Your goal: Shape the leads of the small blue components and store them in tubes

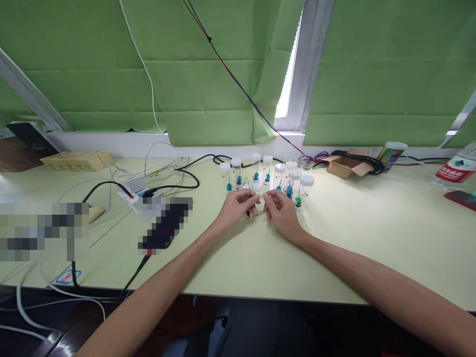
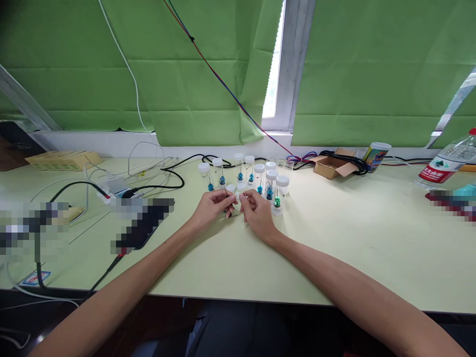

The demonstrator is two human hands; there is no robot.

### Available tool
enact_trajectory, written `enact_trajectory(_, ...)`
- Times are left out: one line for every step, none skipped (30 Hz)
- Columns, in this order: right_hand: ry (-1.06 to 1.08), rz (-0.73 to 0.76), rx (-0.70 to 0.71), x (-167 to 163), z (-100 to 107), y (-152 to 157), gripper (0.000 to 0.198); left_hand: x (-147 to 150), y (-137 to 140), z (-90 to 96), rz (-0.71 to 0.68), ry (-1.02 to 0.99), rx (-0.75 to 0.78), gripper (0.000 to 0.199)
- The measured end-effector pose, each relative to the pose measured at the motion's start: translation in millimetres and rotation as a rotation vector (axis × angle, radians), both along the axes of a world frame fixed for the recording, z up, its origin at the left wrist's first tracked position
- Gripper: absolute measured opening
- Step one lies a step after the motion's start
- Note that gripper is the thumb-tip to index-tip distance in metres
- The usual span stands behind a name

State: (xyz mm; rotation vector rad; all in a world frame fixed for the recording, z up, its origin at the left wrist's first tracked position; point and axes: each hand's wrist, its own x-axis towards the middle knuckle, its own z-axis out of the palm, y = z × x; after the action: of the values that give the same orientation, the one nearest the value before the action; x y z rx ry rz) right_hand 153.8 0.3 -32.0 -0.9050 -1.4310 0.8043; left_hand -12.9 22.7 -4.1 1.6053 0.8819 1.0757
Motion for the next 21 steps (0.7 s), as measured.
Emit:
enact_trajectory(-0.004, 0.002, 0.004, 0.1, -0.3, 0.2, 0.031, -0.2, 0.1, -0.1, -0.003, 0.002, -0.001, 0.031)
enact_trajectory(-0.009, 0.003, 0.008, 0.2, -0.6, 0.4, 0.031, -0.4, 0.2, -0.1, -0.005, 0.003, -0.003, 0.031)
enact_trajectory(-0.014, 0.004, 0.009, 0.2, -0.8, 0.6, 0.031, -0.5, 0.1, -0.1, -0.007, 0.005, -0.006, 0.031)
enact_trajectory(-0.018, 0.005, 0.009, 0.2, -0.9, 0.7, 0.031, -0.5, 0.0, 0.0, -0.007, 0.005, -0.009, 0.031)
enact_trajectory(-0.021, 0.004, 0.006, 0.3, -0.9, 0.8, 0.031, -0.5, -0.1, 0.0, -0.007, 0.007, -0.011, 0.031)
enact_trajectory(-0.024, 0.003, 0.002, 0.2, -0.7, 0.8, 0.031, -0.4, -0.2, 0.0, -0.004, 0.008, -0.012, 0.031)
enact_trajectory(-0.027, 0.003, -0.002, 0.2, -0.5, 0.7, 0.031, -0.3, -0.2, 0.0, -0.001, 0.010, -0.011, 0.031)
enact_trajectory(-0.030, 0.003, -0.006, 0.2, -0.2, 0.6, 0.031, -0.2, -0.2, -0.2, 0.002, 0.010, -0.009, 0.031)
enact_trajectory(-0.033, 0.000, -0.008, 0.1, 0.1, 0.5, 0.032, -0.2, -0.1, -0.4, 0.001, 0.011, -0.009, 0.031)
enact_trajectory(-0.036, -0.003, -0.009, 0.1, 0.4, 0.3, 0.032, -0.2, 0.0, -0.6, 0.001, 0.009, -0.008, 0.031)
enact_trajectory(-0.040, -0.008, -0.009, 0.2, 0.7, 0.2, 0.033, -0.2, 0.2, -0.9, 0.000, 0.008, -0.008, 0.031)
enact_trajectory(-0.045, -0.013, -0.010, 0.2, 0.8, 0.1, 0.034, -0.3, 0.4, -1.1, -0.002, 0.007, -0.009, 0.031)
enact_trajectory(-0.049, -0.017, -0.009, 0.3, 0.8, 0.0, 0.034, -0.4, 0.6, -1.4, -0.004, 0.008, -0.009, 0.031)
enact_trajectory(-0.053, -0.019, -0.009, 0.4, 0.7, 0.1, 0.034, -0.5, 0.9, -1.6, -0.003, 0.009, -0.008, 0.031)
enact_trajectory(-0.057, -0.021, -0.008, 0.5, 0.4, 0.3, 0.035, -0.6, 1.0, -1.8, -0.002, 0.010, -0.007, 0.031)
enact_trajectory(-0.059, -0.021, -0.008, 0.6, 0.0, 0.5, 0.035, -0.7, 1.2, -1.9, -0.001, 0.011, -0.007, 0.031)
enact_trajectory(-0.062, -0.022, -0.006, 0.7, -0.4, 0.8, 0.035, -0.7, 1.3, -1.9, -0.001, 0.012, -0.007, 0.031)
enact_trajectory(-0.065, -0.025, -0.004, 0.7, -0.8, 1.1, 0.035, -0.7, 1.3, -1.9, -0.001, 0.014, -0.008, 0.031)
enact_trajectory(-0.068, -0.027, -0.001, 0.6, -1.1, 1.3, 0.034, -0.6, 1.3, -1.7, -0.002, 0.014, -0.010, 0.031)
enact_trajectory(-0.071, -0.029, 0.002, 0.6, -1.2, 1.5, 0.034, -0.5, 1.2, -1.5, -0.003, 0.015, -0.012, 0.032)
enact_trajectory(-0.073, -0.032, 0.004, 0.5, -1.1, 1.6, 0.035, -0.5, 1.0, -1.2, -0.004, 0.016, -0.013, 0.032)
